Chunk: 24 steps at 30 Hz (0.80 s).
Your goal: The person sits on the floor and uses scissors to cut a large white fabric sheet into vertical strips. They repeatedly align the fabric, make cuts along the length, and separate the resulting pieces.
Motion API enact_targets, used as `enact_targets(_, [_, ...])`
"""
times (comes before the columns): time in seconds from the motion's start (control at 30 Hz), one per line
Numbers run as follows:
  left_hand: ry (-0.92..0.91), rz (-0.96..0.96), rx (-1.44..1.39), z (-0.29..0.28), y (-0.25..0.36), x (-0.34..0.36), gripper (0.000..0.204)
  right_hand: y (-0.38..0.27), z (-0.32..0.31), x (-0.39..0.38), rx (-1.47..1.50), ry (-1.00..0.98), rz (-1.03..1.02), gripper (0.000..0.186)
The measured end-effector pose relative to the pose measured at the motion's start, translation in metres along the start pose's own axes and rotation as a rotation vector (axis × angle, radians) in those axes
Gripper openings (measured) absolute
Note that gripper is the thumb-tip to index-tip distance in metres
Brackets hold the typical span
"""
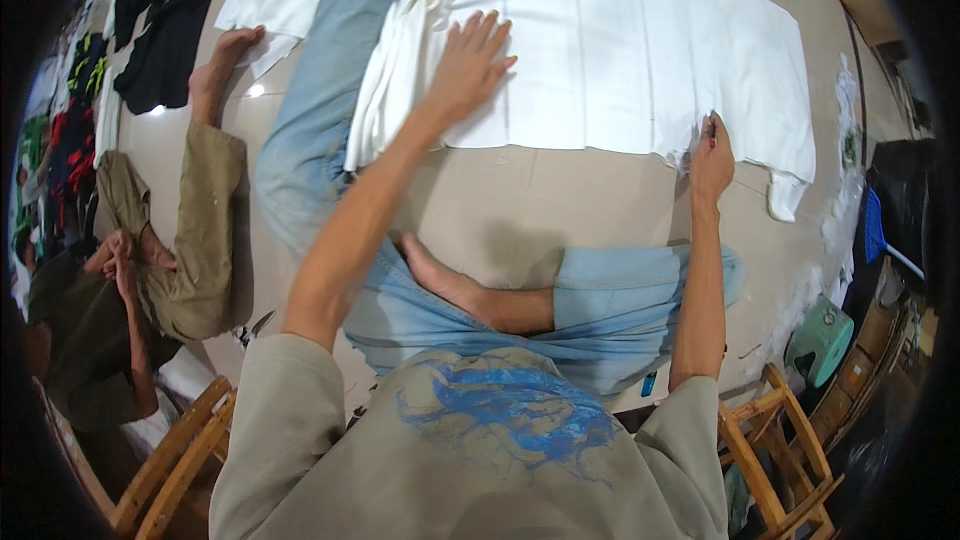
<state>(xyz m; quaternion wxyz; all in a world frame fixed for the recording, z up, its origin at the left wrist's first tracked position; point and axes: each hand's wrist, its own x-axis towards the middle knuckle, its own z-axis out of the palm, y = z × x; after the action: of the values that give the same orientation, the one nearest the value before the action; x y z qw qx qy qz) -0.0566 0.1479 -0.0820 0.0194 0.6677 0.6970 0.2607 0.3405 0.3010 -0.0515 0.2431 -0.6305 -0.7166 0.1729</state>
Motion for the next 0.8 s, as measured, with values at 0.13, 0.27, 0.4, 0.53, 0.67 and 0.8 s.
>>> enact_targets(0.13, [0.225,-0.614,-0.51,-0.051,0.099,-0.075,0.028,-0.067,-0.008,-0.054,0.195,-0.283,0.064,0.034])
enact_targets(0.27, [0.172,-0.789,-0.505,-0.038,0.155,-0.119,0.038,-0.103,0.031,-0.125,0.533,-0.548,-0.085,0.036])
enact_targets(0.4, [0.1,-0.726,-0.037,-0.009,0.159,-0.11,0.048,-0.147,0.028,-0.13,0.495,-0.605,0.026,0.04])
enact_targets(0.53, [0.092,-0.781,-0.003,-0.011,0.161,-0.089,0.037,-0.157,0.007,-0.143,0.5,-0.634,0.042,0.038])
enact_targets(0.67, [0.14,-0.712,-0.018,0.005,0.157,-0.1,0.023,-0.118,0.014,-0.172,0.658,-0.651,0.094,0.036])
enact_targets(0.8, [0.122,-0.702,-0.134,-0.005,0.155,-0.116,0.016,-0.115,0.0,-0.177,0.554,-0.765,0.207,0.041])
